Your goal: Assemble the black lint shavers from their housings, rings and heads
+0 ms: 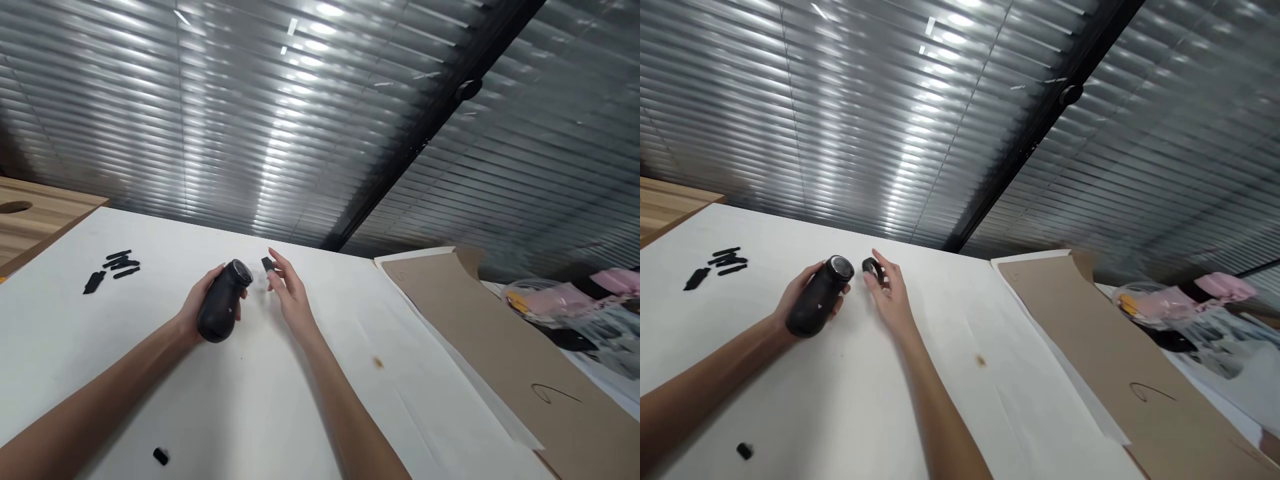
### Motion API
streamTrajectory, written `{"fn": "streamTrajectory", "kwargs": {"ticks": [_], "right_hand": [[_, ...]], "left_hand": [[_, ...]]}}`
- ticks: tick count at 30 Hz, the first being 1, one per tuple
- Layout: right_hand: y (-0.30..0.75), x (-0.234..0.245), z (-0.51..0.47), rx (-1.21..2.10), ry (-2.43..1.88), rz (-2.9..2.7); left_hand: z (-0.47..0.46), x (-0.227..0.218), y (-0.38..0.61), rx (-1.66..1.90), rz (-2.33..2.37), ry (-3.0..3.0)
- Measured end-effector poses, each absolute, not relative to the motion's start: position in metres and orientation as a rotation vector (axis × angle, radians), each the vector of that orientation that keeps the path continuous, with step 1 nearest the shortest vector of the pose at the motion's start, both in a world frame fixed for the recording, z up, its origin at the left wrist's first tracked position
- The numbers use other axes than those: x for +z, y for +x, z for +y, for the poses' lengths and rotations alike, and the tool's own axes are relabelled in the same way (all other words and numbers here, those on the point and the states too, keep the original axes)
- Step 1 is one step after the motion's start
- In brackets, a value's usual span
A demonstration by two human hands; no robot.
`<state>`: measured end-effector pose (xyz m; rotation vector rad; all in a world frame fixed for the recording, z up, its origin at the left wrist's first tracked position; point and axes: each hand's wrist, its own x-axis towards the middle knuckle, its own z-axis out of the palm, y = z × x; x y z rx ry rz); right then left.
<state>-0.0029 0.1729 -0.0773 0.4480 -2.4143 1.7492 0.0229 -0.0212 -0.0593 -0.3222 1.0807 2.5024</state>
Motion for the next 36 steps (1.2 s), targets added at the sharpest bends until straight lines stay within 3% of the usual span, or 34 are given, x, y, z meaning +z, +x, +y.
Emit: {"fn": "streamTrajectory", "kwargs": {"ticks": [11,22,28,32,36], "right_hand": [[0.014,-0.077,0.156,2.511,0.510,-2.159],[0.017,-0.056,0.154,2.616,0.305,-2.139],[0.011,-0.058,0.161,2.357,0.262,-2.189],[0.015,-0.063,0.154,2.422,0.187,-2.054],[0.021,-0.062,0.149,2.466,0.342,-2.106]], "left_hand": [[-0.013,-0.067,0.041,2.175,1.021,-0.180],[-0.010,-0.069,0.042,2.199,1.110,-0.182],[-0.014,-0.074,0.042,2.043,1.159,-0.125],[-0.015,-0.075,0.043,2.037,1.191,-0.111],[-0.015,-0.077,0.042,2.080,1.182,-0.134]]}}
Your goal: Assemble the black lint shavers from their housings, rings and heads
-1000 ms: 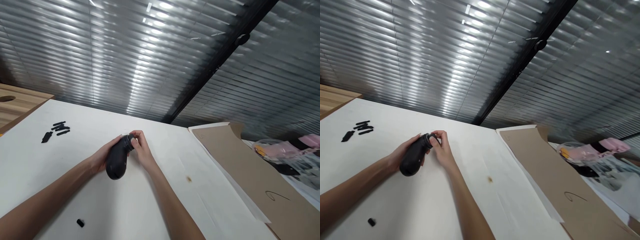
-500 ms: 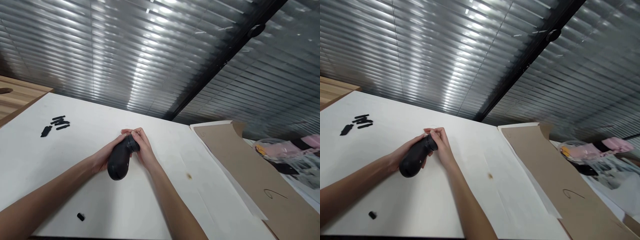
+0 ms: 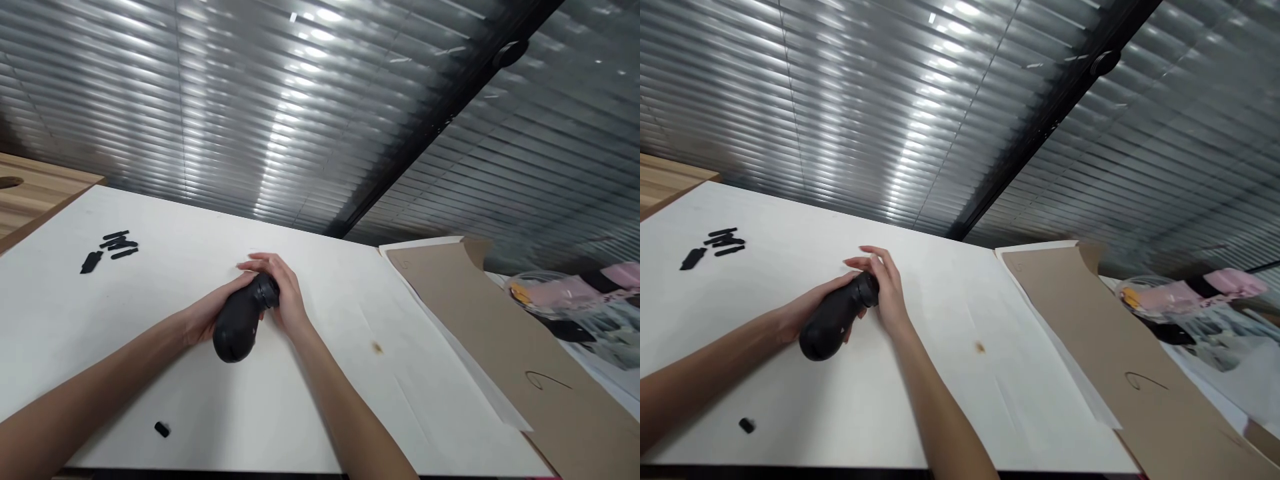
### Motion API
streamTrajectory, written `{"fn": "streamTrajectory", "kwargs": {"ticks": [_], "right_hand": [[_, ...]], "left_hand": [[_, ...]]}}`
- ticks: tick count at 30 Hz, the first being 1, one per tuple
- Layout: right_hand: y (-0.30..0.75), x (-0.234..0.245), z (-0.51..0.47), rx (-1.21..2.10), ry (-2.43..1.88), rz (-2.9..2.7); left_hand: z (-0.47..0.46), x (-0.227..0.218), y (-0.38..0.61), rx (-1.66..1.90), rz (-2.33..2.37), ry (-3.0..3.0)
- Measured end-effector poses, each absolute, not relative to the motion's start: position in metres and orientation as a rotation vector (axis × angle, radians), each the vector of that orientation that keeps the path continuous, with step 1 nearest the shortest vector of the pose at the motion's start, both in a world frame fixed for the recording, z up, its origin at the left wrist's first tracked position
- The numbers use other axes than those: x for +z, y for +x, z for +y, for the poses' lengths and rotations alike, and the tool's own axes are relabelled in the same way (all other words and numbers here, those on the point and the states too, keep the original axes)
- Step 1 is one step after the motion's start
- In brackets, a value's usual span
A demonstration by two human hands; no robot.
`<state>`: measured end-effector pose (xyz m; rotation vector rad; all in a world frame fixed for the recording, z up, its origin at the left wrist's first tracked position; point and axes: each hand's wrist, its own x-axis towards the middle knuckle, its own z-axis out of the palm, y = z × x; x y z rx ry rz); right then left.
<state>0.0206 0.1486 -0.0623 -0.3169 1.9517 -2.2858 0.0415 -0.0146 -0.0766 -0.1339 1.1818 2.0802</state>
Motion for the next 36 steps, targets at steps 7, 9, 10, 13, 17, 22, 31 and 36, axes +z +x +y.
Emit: {"fn": "streamTrajectory", "kwargs": {"ticks": [7,9,10,13,17,22,31,36], "right_hand": [[0.021,-0.053,0.160,-2.123,-0.778,1.918],[0.021,-0.054,0.162,-2.086,-0.833,1.926],[0.022,-0.054,0.161,-2.099,-0.824,1.927],[0.024,-0.055,0.154,-2.200,-0.656,1.920],[0.026,-0.053,0.149,-2.178,-0.500,1.997],[0.023,-0.054,0.150,-2.122,-0.425,2.042],[0.024,-0.054,0.150,-2.210,-0.270,2.029],[0.024,-0.050,0.153,-2.098,-0.250,2.126]], "left_hand": [[-0.019,-0.077,0.033,2.020,1.118,0.012],[-0.019,-0.075,0.033,2.020,1.101,0.039],[-0.019,-0.074,0.034,2.020,1.105,0.051],[-0.014,-0.071,0.039,2.041,1.134,0.011],[-0.005,-0.067,0.045,2.193,1.181,-0.068],[0.002,-0.070,0.047,2.359,1.460,0.047],[0.003,-0.077,0.045,2.344,1.557,0.134],[0.004,-0.076,0.046,2.287,1.620,0.115]]}}
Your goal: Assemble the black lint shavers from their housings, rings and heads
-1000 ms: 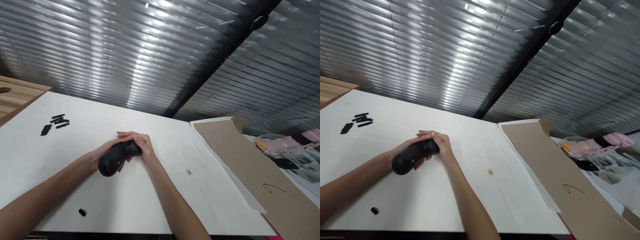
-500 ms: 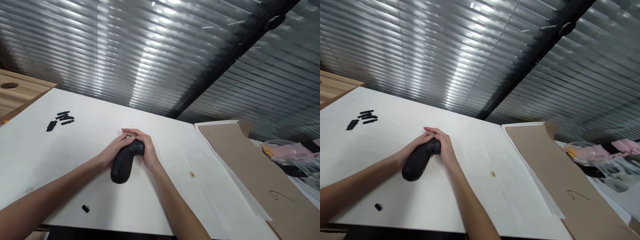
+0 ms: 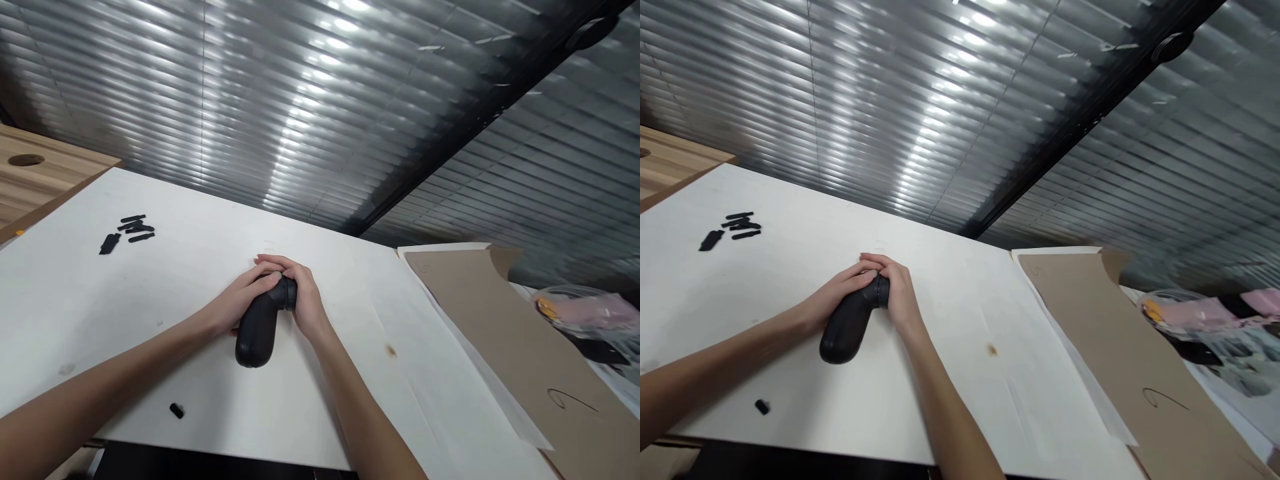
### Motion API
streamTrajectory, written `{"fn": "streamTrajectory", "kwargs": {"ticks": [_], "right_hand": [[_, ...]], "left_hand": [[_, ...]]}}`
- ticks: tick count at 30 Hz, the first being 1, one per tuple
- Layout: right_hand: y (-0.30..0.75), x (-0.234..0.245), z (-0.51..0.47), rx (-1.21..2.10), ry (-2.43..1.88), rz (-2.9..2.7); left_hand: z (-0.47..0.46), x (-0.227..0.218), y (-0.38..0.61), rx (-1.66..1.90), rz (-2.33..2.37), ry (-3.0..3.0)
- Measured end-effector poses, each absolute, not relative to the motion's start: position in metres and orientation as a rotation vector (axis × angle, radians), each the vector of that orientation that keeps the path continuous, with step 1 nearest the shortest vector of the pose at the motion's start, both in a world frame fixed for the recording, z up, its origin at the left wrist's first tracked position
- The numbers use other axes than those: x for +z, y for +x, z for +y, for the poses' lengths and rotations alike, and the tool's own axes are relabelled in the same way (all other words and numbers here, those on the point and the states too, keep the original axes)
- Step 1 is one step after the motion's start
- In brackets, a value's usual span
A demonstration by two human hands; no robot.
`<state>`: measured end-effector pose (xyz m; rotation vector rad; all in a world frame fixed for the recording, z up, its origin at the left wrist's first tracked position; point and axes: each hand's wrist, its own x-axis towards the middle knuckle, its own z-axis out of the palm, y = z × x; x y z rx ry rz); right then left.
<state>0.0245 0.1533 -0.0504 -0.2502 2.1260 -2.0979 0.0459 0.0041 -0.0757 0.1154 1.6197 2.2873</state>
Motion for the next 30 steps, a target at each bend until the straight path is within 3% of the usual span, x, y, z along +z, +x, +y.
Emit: {"fn": "streamTrajectory", "kwargs": {"ticks": [4,14,30], "right_hand": [[0.024,-0.049,0.154,-1.985,-0.244,2.280],[0.026,-0.050,0.149,-2.058,-0.229,2.202],[0.025,-0.048,0.144,-2.004,-0.267,2.297]], "left_hand": [[0.005,-0.079,0.044,2.293,1.606,0.044],[0.004,-0.086,0.042,2.231,1.656,0.181],[-0.002,-0.079,0.038,2.283,1.341,0.040]]}}
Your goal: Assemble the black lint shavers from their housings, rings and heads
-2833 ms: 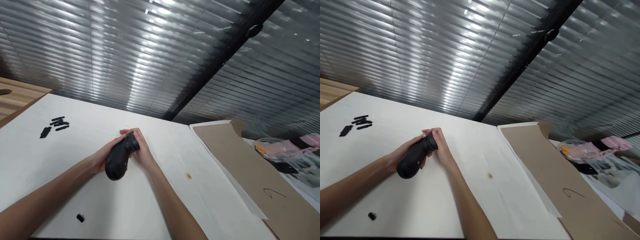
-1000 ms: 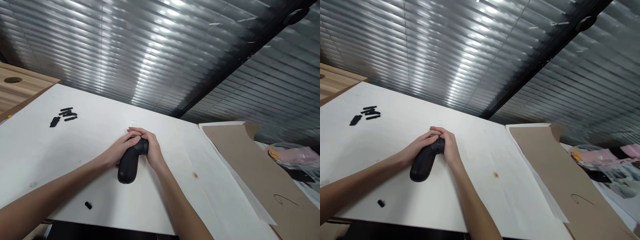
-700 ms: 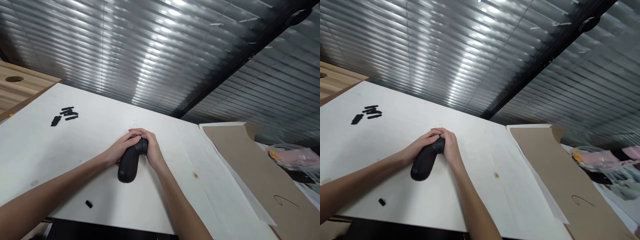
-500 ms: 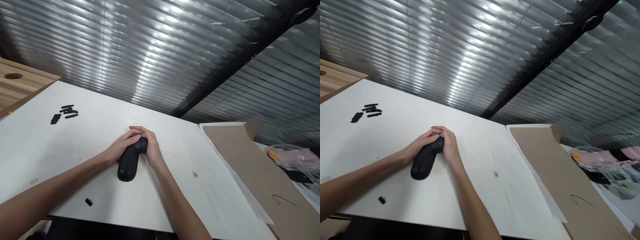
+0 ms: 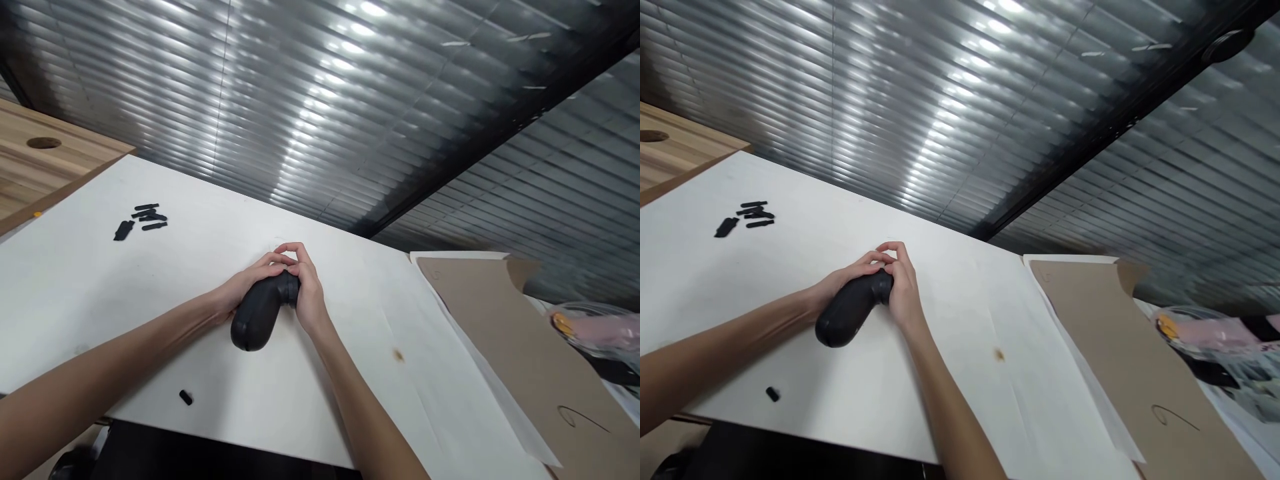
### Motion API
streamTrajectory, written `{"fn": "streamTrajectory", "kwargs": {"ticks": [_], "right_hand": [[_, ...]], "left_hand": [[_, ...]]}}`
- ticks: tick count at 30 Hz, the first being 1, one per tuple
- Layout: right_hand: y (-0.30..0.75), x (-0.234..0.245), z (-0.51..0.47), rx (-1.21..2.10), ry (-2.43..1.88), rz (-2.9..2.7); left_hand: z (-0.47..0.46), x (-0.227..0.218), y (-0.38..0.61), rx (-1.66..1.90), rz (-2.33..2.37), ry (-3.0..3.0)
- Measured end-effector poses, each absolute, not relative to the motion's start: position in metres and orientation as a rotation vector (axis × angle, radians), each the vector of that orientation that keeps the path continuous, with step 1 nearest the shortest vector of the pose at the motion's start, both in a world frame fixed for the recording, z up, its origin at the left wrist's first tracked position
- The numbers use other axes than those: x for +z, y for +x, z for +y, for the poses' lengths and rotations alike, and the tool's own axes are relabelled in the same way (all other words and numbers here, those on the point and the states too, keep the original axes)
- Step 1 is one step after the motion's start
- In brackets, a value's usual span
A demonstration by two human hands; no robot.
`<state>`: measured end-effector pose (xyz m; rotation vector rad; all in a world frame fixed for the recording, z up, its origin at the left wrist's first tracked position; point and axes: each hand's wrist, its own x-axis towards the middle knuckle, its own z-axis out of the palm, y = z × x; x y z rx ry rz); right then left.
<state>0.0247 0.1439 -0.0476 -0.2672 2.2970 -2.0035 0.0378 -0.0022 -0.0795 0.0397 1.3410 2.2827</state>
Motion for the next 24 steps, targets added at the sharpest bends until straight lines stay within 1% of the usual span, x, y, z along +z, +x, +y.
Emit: {"fn": "streamTrajectory", "kwargs": {"ticks": [8,17,21,24], "right_hand": [[0.025,-0.053,0.147,-2.000,-0.412,2.301],[0.024,-0.054,0.141,-1.974,-0.559,2.367],[0.023,-0.053,0.140,-1.986,-0.505,2.335],[0.022,-0.059,0.142,-2.054,-0.505,2.293]], "left_hand": [[-0.002,-0.081,0.035,2.297,1.253,0.069],[0.005,-0.084,0.034,2.468,0.976,-0.021],[0.005,-0.089,0.033,2.471,1.008,0.032],[0.006,-0.094,0.031,2.442,1.056,0.031]]}}
